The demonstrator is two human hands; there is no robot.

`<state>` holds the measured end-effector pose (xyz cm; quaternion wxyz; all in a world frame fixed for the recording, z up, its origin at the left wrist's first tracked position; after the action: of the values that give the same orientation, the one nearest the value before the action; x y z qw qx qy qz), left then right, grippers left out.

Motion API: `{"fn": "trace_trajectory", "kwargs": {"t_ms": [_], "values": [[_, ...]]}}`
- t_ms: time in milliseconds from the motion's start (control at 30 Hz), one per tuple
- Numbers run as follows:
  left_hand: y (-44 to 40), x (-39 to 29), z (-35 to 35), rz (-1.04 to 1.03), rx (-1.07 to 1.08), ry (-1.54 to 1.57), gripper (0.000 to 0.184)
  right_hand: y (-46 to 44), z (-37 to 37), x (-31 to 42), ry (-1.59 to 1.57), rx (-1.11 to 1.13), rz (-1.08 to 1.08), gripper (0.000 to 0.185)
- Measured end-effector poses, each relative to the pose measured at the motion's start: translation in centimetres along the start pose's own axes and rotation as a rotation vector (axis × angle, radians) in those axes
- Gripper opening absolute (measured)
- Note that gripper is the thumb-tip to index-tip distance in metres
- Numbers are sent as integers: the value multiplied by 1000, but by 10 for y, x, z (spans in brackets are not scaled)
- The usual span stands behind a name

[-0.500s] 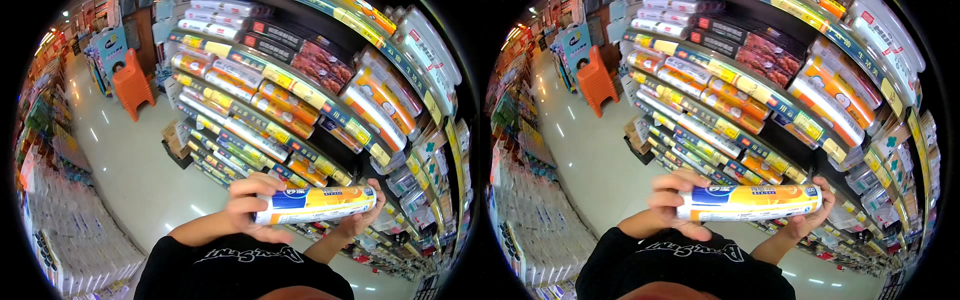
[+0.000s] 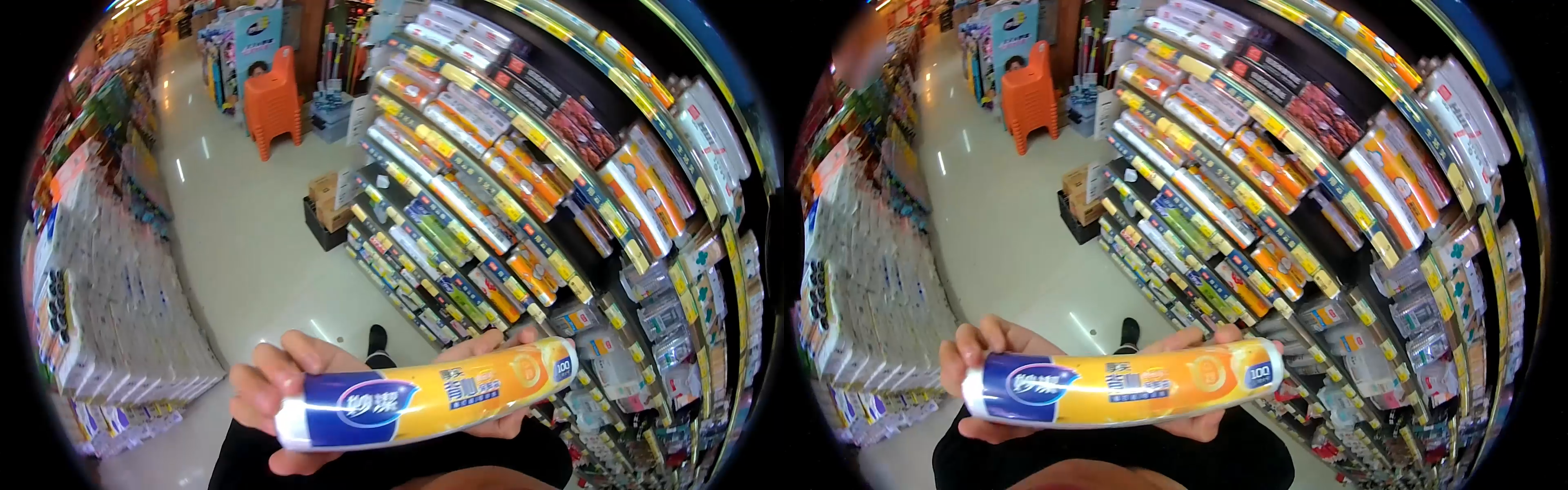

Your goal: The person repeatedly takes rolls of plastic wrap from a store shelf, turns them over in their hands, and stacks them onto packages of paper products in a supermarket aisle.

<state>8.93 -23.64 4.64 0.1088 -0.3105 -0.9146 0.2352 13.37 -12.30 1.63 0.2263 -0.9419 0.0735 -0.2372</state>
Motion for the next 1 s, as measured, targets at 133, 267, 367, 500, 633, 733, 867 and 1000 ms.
{"fn": "trace_trajectory", "kwargs": {"t_ms": [133,267,367,500,633,733,867,1000], "values": [[-23,-50,5,-198,-147,70,43,45,-18,17,-271,190,-260,78],[-29,-93,33,-416,-172,-54,43,95,-28,21,-585,400,-598,82],[-37,-131,47,-565,-179,-175,43,135,-37,28,-866,357,-809,85],[-57,-180,63,-735,-162,-316,44,180,-52,38,-940,524,-1088,81],[-92,-213,82,-869,-136,-388,45,229,-85,44,-976,446,-1163,79],[-126,-233,101,-947,-143,-444,47,278,-109,42,-973,455,-1131,79],[-165,-249,133,-983,-166,-548,54,332,-142,44,-928,467,-1091,79],[-221,-266,160,-921,-131,-554,55,389,-170,34,-884,470,-1013,79]]}}
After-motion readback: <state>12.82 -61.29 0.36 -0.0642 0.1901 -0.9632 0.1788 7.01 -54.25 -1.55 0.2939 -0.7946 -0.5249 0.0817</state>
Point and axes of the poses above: each hand's wrist, its own y-axis away from the middle knuckle, its own z-axis out of the back of the hand, x = y × z, the point moved 2 cm from there along -y, towards the middle knuckle, and after that the axes turned 1 degree about -y, right-handed, at the moved point
